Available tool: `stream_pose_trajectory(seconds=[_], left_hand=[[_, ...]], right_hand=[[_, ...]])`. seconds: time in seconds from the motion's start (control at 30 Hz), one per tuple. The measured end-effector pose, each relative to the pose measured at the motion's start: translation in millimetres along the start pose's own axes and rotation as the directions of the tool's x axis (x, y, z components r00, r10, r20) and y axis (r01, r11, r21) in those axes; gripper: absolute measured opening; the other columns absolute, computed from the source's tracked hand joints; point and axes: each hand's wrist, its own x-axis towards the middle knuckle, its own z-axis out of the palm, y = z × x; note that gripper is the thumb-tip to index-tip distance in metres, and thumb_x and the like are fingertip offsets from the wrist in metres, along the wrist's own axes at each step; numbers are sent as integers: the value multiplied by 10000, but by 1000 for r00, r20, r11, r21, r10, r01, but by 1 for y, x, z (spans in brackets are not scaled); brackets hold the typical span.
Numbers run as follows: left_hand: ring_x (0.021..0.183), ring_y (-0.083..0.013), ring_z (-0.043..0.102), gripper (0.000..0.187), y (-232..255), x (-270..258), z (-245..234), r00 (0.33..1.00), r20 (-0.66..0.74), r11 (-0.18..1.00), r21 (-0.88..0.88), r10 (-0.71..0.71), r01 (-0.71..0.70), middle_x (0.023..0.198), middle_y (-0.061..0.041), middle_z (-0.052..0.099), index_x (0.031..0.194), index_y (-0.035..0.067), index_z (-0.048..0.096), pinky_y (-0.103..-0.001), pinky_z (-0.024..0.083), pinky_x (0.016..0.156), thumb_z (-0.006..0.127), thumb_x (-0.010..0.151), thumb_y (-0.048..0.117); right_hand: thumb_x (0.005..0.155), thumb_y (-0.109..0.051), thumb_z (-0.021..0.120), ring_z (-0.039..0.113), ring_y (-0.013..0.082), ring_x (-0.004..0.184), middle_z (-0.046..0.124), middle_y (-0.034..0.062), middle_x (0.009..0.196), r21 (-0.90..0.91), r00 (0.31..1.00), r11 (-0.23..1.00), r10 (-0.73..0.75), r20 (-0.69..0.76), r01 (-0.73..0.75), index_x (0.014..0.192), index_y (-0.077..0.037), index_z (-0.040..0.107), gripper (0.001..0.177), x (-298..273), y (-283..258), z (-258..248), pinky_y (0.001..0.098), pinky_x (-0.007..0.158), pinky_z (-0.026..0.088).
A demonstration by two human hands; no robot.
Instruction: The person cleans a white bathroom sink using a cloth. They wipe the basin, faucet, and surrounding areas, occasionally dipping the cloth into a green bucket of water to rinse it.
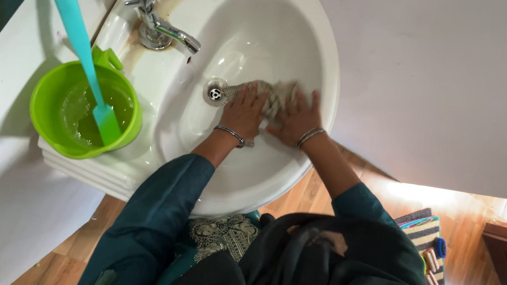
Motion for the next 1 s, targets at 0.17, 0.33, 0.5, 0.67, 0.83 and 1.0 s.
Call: stream_pose_trajectory(seconds=[0.17,0.33,0.5,0.67,0.83,1.0], left_hand=[[1349,-387,512,606,-13,-27,14,735,678,1000,28,-13,-9,1618,-203,308,1449,174,528,-460,461,1075,674,893,366],[1070,-274,731,461,-5,-88,-78,413,906,993,-53,91,-103,1146,-126,761,1190,152,732,-419,546,978,492,965,476],[1370,-394,360,689,21,-57,-31,520,849,979,-171,92,106,1478,-229,340,1472,100,380,-465,299,1165,362,997,599],[1528,-457,92,880,28,0,17,793,609,987,-115,-18,111,1683,-248,27,1620,90,138,-534,127,1234,347,973,648],[1547,-407,57,841,6,68,24,976,214,998,47,36,-47,1676,-249,113,1600,58,213,-537,98,1223,442,996,597],[1590,-338,69,850,-45,123,13,1000,18,932,362,-2,-5,1716,-142,146,1633,124,285,-500,77,1272,477,975,626]], right_hand=[[1008,-652,279,529,366,1241,624,162,1250,265,938,924,-320,136,277,1319,-220,635,641,-45,-40,2,528,1041,396],[1038,-452,440,687,263,859,680,44,912,589,839,639,-528,-133,495,1051,-203,706,365,-101,-29,-11,460,912,514],[956,-365,547,680,208,1005,687,15,921,463,935,819,-347,-71,339,1007,-217,727,239,-59,-11,5,711,1166,138],[929,-286,586,461,201,1418,667,-2,1260,48,932,992,-91,-352,115,1143,-160,721,282,26,24,26,700,1205,93],[919,-303,554,200,244,1541,370,80,1633,-64,886,995,41,-461,-79,1438,-109,558,555,85,55,9,637,1198,59],[991,-261,570,112,244,1599,225,63,1720,11,732,990,110,-672,-139,1580,-168,456,607,142,70,-11,634,1245,48]])
